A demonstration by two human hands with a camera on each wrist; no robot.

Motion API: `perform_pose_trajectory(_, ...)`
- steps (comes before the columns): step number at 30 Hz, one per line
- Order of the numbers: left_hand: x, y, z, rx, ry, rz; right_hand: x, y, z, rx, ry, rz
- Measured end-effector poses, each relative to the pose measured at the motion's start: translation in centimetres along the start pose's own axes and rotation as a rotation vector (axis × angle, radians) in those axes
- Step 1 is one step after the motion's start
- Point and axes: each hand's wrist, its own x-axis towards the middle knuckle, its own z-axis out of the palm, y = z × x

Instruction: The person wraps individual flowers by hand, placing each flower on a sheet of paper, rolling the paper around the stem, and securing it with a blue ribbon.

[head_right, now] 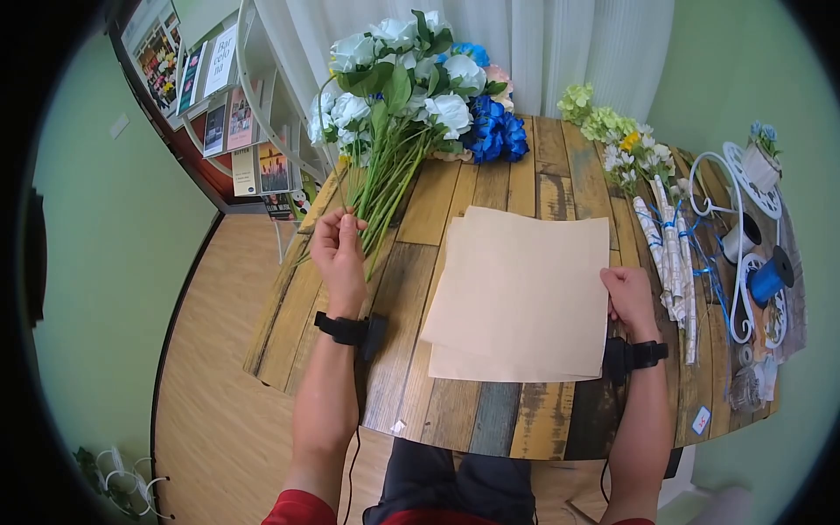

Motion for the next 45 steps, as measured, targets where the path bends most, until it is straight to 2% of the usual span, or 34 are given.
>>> perform_pose_trajectory(2,0.2,-0.2,-0.2,-0.006,0.032,0.022,-0.3,-0.4,0.1,-0.166,0.157,-0.049)
perform_pose_trajectory(4,0.2,-0.2,-0.2,-0.013,0.058,0.047,-0.2,-0.2,0.0,-0.169,0.173,-0.070)
perform_pose_trajectory(6,0.1,0.0,-0.1,0.013,0.004,0.109,0.1,0.3,-0.1,-0.171,0.191,-0.091)
perform_pose_trajectory(8,-0.1,0.1,0.1,0.041,-0.047,0.113,0.5,0.9,-0.1,-0.144,0.250,-0.210)
perform_pose_trajectory(10,-0.6,0.7,0.4,0.070,-0.111,0.104,-0.3,-0.8,0.3,-0.082,0.250,-0.178)
perform_pose_trajectory(12,-1.2,2.0,0.6,0.047,-0.292,-0.086,-0.8,-1.7,0.8,-0.025,0.265,-0.132)
perform_pose_trajectory(13,-1.6,2.5,1.1,0.037,-0.315,-0.109,-1.0,-2.0,0.7,0.030,0.176,-0.107)
perform_pose_trajectory(15,-2.6,3.3,2.3,0.080,-0.552,-0.247,-1.5,-2.1,0.6,0.168,0.032,-0.040)
perform_pose_trajectory(16,-3.2,3.5,3.2,0.069,-0.576,-0.260,-1.5,-2.0,0.7,0.253,-0.028,-0.006)
perform_pose_trajectory(17,-3.8,3.7,3.8,0.096,-0.644,-0.351,-1.3,-1.9,0.7,0.217,-0.084,0.021)
perform_pose_trajectory(18,-4.4,3.8,4.4,0.126,-0.708,-0.436,-1.4,-1.8,0.9,0.219,-0.066,0.025)
perform_pose_trajectory(22,-6.5,3.4,7.2,0.150,-0.799,-0.586,-1.1,-1.2,1.3,0.231,-0.133,0.106)
perform_pose_trajectory(26,-7.8,2.9,8.9,0.202,-0.752,-0.676,-1.6,-1.7,1.0,0.281,-0.155,0.126)
perform_pose_trajectory(28,-8.7,2.5,9.6,0.258,-0.787,-0.679,-2.2,-2.5,0.9,0.276,-0.142,0.118)
perform_pose_trajectory(30,-9.1,2.9,10.2,0.313,-0.818,-0.678,-2.8,-3.1,0.9,0.232,-0.204,0.099)
perform_pose_trajectory(32,-9.3,3.7,10.8,1.016,-1.266,-0.300,-2.8,-2.7,1.1,0.194,-0.247,0.124)
perform_pose_trajectory(33,-9.6,3.5,10.8,1.017,-1.262,-0.308,-2.6,-2.4,1.2,0.159,-0.286,0.146)
perform_pose_trajectory(35,-10.3,2.6,10.8,1.066,-1.292,0.002,-2.2,-1.7,1.6,0.182,-0.310,0.131)
perform_pose_trajectory(39,-10.4,2.9,11.8,1.099,-1.266,-0.021,-2.2,-1.8,1.6,0.190,-0.290,0.140)
perform_pose_trajectory(42,-10.4,2.7,11.9,1.092,-1.223,-0.102,-1.8,-1.6,1.4,0.189,-0.310,0.119)
perform_pose_trajectory(45,-10.0,2.9,11.3,0.947,-1.243,-0.168,-2.2,-2.1,1.6,0.202,-0.292,0.126)
